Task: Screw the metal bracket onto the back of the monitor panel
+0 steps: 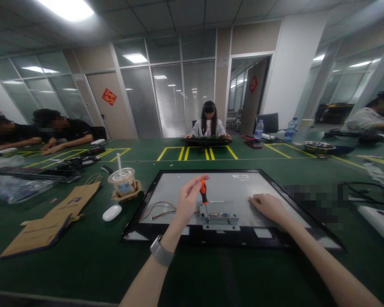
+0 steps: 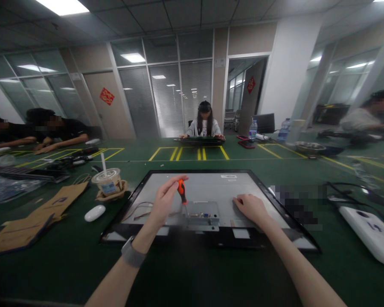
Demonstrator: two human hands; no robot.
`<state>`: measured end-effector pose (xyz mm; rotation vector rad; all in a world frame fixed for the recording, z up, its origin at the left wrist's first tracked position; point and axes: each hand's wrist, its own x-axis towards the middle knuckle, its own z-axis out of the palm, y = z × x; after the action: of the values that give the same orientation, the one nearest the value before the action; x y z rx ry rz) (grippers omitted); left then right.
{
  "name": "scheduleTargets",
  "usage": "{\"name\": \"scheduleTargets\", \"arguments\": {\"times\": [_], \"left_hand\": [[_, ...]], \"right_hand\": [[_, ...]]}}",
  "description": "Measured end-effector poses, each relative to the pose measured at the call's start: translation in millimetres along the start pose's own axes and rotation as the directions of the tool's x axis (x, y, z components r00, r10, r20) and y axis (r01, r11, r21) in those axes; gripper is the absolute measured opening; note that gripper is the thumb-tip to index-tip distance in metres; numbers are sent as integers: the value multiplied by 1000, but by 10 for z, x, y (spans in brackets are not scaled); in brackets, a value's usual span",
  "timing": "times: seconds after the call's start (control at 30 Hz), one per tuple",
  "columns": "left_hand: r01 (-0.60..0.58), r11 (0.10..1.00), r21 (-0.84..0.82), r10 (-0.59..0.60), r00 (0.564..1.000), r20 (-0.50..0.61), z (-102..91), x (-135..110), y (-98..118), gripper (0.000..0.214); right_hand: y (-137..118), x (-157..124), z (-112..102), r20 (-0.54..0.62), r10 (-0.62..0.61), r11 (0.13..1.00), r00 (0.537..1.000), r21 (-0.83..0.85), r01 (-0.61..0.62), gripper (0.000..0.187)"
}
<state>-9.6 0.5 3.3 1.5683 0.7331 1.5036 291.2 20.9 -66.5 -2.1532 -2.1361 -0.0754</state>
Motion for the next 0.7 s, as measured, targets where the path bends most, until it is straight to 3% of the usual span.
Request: {"name": "scheduleTargets", "arguments": {"times": [0.27, 0.4, 0.57, 0.7], "left_hand": [[-24, 997, 73, 28, 999, -44, 11, 0, 27, 18], [-65, 998, 21, 65, 998, -23, 13, -2, 48, 26], [34, 999, -1, -34, 998, 49, 5, -17, 56, 28], [0, 1000, 31, -1, 999, 36, 3, -21, 42, 18]], "right_hand": [[-26, -22, -50, 5, -4, 1000, 1000, 11, 4, 42], [-33, -30, -59, 4, 5, 1000, 1000, 11, -5, 42], [-37, -38, -68, 5, -2, 1000, 1000, 15, 2, 42], [-30, -27, -58, 11, -5, 1000, 1000, 23, 5, 42]]}}
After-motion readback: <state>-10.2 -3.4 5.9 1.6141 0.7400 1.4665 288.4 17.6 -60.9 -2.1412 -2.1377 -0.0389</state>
